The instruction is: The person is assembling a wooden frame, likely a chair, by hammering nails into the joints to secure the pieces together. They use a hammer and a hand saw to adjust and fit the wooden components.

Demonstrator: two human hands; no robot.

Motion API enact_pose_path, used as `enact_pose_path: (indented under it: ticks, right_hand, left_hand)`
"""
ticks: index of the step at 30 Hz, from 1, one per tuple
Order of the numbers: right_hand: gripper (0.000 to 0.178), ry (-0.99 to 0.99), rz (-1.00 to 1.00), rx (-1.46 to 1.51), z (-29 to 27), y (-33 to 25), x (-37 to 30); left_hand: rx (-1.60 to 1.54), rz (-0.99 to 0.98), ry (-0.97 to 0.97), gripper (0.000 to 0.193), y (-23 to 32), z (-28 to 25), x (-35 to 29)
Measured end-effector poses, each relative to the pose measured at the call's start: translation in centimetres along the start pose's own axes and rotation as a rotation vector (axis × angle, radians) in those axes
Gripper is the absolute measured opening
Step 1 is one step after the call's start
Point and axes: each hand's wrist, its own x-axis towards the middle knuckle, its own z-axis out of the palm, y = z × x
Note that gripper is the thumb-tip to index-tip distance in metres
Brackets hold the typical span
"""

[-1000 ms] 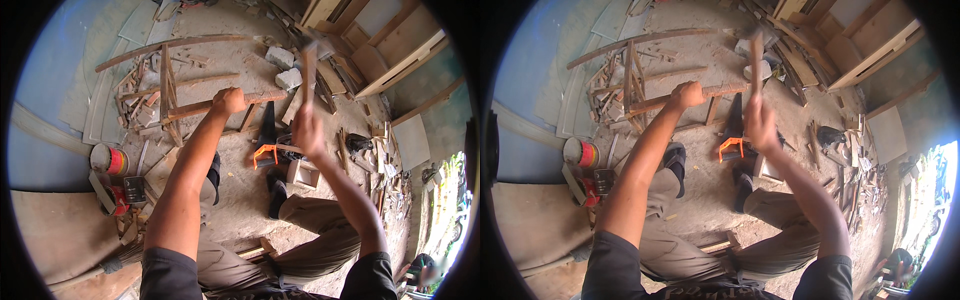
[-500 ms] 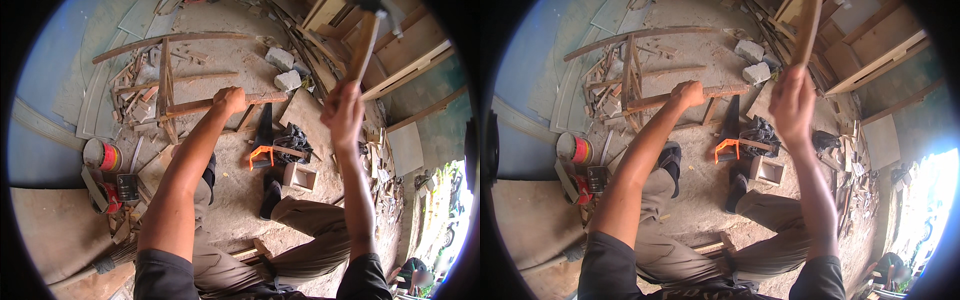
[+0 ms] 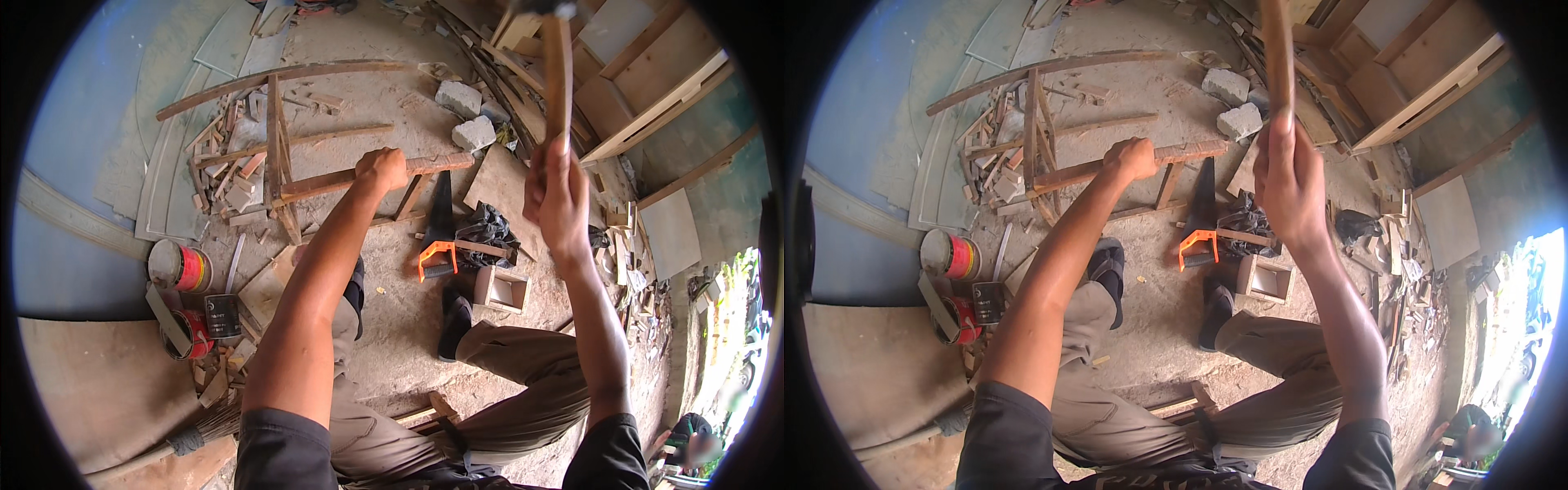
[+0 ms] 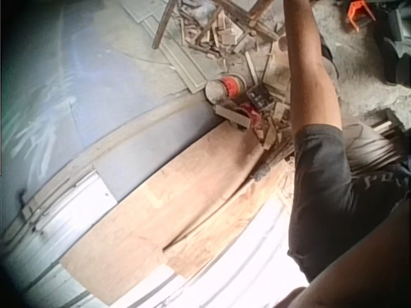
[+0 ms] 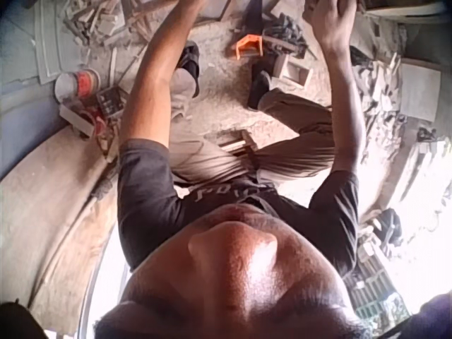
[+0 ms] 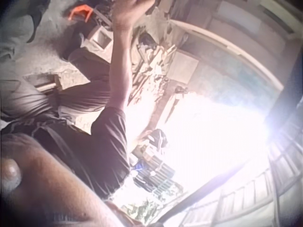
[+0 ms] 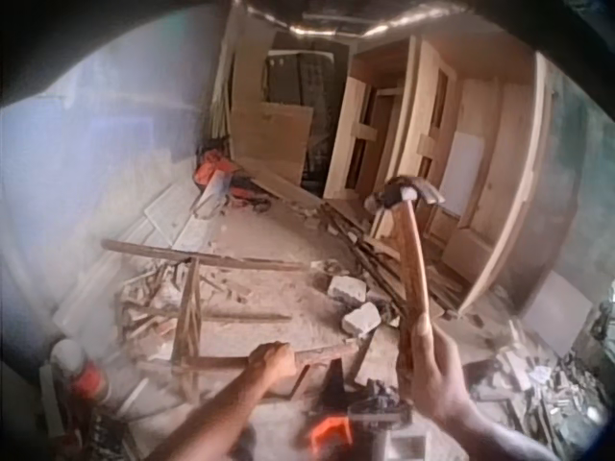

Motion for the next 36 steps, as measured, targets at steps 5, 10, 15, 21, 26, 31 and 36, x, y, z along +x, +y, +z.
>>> enact_pose_path:
  ticks: [5, 10, 15, 21, 26, 31, 36]
  right_hand:
    - [0.052, 0.106, -0.159, -0.163, 0.8, 8.4, -0.5]
    - [0.058, -0.218, 0.63, -0.26, 0.3, 13.2, -11.1]
    - [0.056, -0.259, 0.973, -0.04, -0.4, 7.3, -11.8]
    - [0.05, 0.022, 0.058, 0.168, 1.0, 1.1, -2.5]
    - [0.051, 0.219, -0.181, -0.069, 3.1, 12.6, -2.3]
    - [0.051, -0.118, 0.917, 0.084, 0.6, 13.2, -15.3]
    - [0.05, -0.231, 1.335, 0.188, -1.7, 10.2, -17.8]
  left_hand:
    - [0.001, 0.036, -0.01, 0.029, 2.1, -0.5, -0.4]
    - [0.046, 0.033, -0.031, 0.029, 0.5, -0.5, 0.0]
    - [0.044, 0.032, -0.058, 0.029, 1.1, -0.2, 0.2]
    - [0.018, 0.013, -0.043, 0.03, 0.6, -0.5, 0.0]
    - [-0.008, 0.05, -0.007, 0.03, 1.3, 0.3, 0.5]
    - [-0.029, 0.083, 0.023, 0.03, 0.5, -0.1, -0.4]
    - [0.009, 0.041, -0.014, 0.031, 1.2, 0.1, 0.0]
